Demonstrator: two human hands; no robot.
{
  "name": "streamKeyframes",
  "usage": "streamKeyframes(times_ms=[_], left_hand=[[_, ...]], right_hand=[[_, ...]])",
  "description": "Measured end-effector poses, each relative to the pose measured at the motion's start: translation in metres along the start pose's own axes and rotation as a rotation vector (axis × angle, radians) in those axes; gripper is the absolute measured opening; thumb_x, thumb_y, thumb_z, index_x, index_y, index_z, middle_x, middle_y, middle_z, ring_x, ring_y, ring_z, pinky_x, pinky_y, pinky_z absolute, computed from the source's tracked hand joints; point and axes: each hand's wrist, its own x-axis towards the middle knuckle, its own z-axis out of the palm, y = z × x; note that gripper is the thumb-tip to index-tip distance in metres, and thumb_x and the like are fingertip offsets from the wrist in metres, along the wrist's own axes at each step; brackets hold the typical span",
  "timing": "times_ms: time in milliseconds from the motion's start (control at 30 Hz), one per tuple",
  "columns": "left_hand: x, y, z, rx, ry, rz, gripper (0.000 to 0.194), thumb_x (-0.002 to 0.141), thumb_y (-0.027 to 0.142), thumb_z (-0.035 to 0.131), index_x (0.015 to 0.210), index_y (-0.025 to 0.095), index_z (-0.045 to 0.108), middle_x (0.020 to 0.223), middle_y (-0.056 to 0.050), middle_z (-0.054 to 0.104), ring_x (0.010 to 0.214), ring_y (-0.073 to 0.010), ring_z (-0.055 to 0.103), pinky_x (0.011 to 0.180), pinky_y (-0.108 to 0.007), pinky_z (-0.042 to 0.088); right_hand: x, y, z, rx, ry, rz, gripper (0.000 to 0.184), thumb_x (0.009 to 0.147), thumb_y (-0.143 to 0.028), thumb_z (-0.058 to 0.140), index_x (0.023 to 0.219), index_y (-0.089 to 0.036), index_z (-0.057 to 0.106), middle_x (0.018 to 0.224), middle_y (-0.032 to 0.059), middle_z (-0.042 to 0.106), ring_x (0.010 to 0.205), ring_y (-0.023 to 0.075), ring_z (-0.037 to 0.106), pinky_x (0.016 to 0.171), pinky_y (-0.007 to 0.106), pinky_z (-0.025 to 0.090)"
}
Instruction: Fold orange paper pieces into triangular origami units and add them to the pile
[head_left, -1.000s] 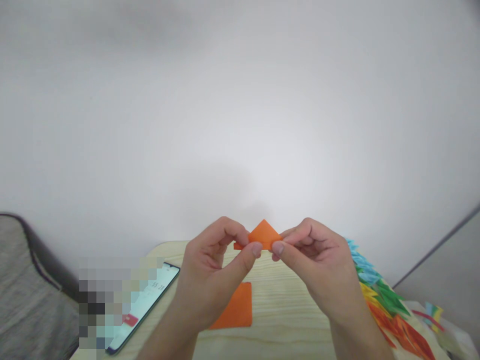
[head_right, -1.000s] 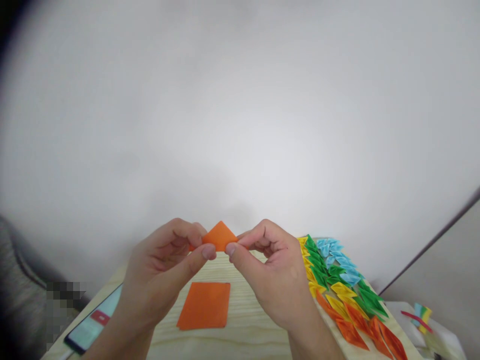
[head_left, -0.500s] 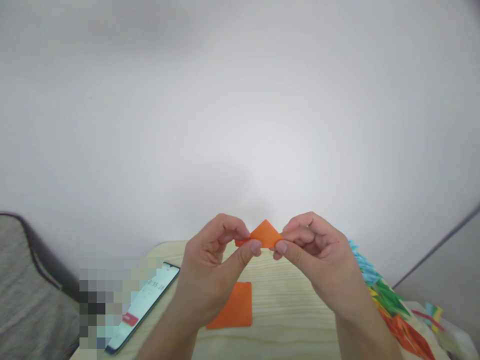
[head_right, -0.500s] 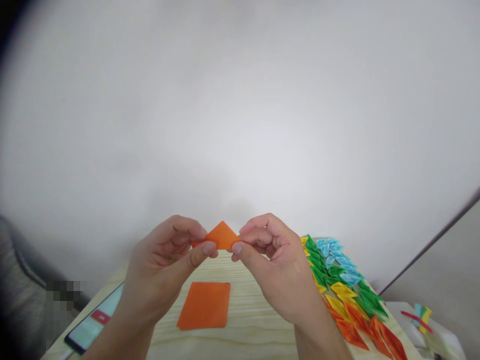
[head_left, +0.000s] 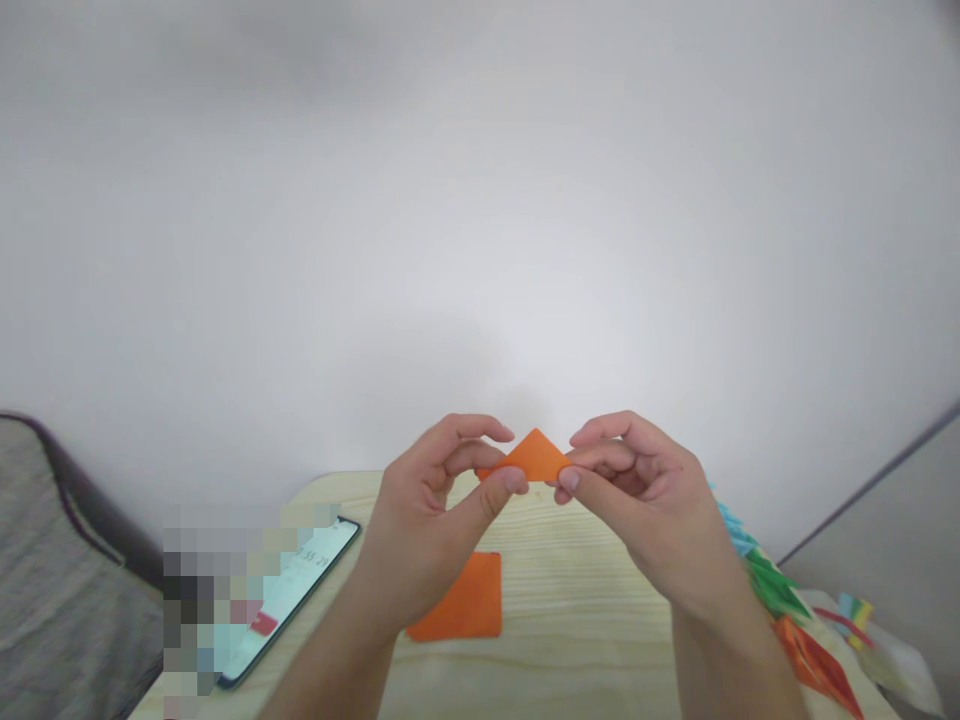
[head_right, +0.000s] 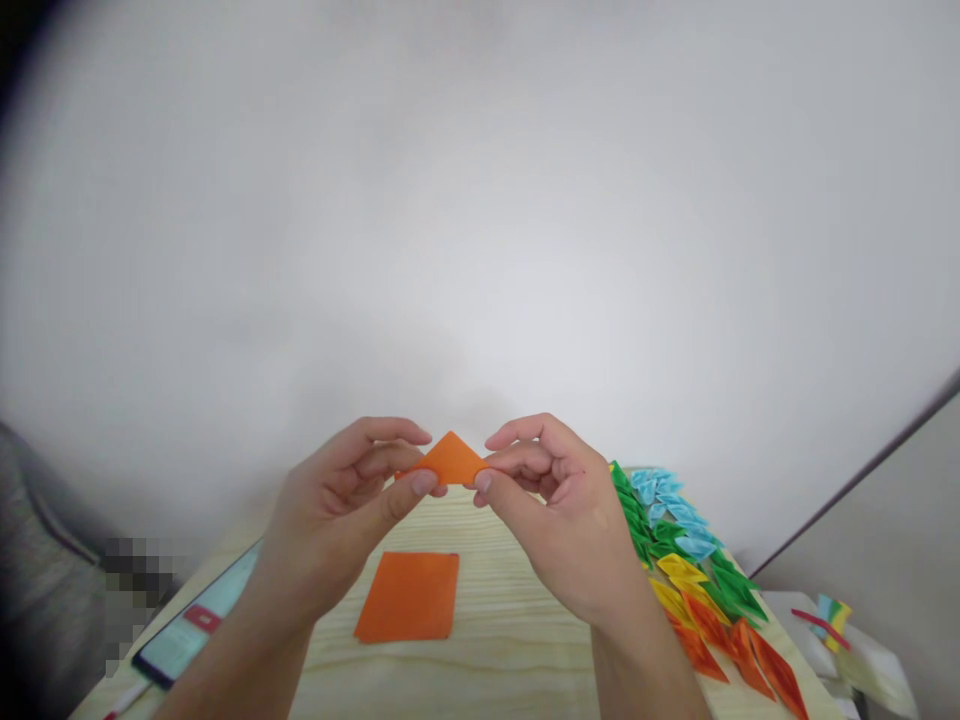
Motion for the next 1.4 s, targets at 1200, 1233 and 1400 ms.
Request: streamKeyframes(times_ms=[1200,1233,1400], left_hand=[[0.010,-0.003,-0.010,0.195,-0.140,0.016,0.031,0.097,0.041,0.069,0.073,0.020,0.070,0.070,0.002,0.068,0.069,-0.0121,0.055,0.070,-0.027,0.042],[0.009,-0.003,-0.010,0.188,-0.139,0.016,0.031,0.097,0.041,0.069,0.073,0.020,0.070,0.070,0.002,0.068,0.070,-0.0121,0.055,0.070,-0.027,0.042],[0.009,-0.003,-0.009,0.158,-0.144,0.034,0.031,0.099,0.040,0.065,0.076,0.020,0.071,0.073,0.001,0.069,0.075,-0.0136,0.059,0.074,-0.027,0.043]], right_hand=[[0.012,0.011,-0.019,-0.160,-0.074,0.078,0.023,0.089,-0.044,0.080,0.087,-0.021,0.082,0.080,0.0057,0.080,0.074,0.0186,0.073,0.071,0.030,0.057],[0.012,0.010,-0.019,-0.166,-0.074,0.069,0.024,0.090,-0.044,0.080,0.086,-0.020,0.082,0.080,0.0055,0.080,0.074,0.0179,0.073,0.071,0.030,0.056],[0.010,0.007,-0.017,-0.165,-0.078,0.063,0.025,0.092,-0.043,0.077,0.085,-0.019,0.079,0.080,0.0044,0.079,0.072,0.0159,0.071,0.070,0.028,0.055]])
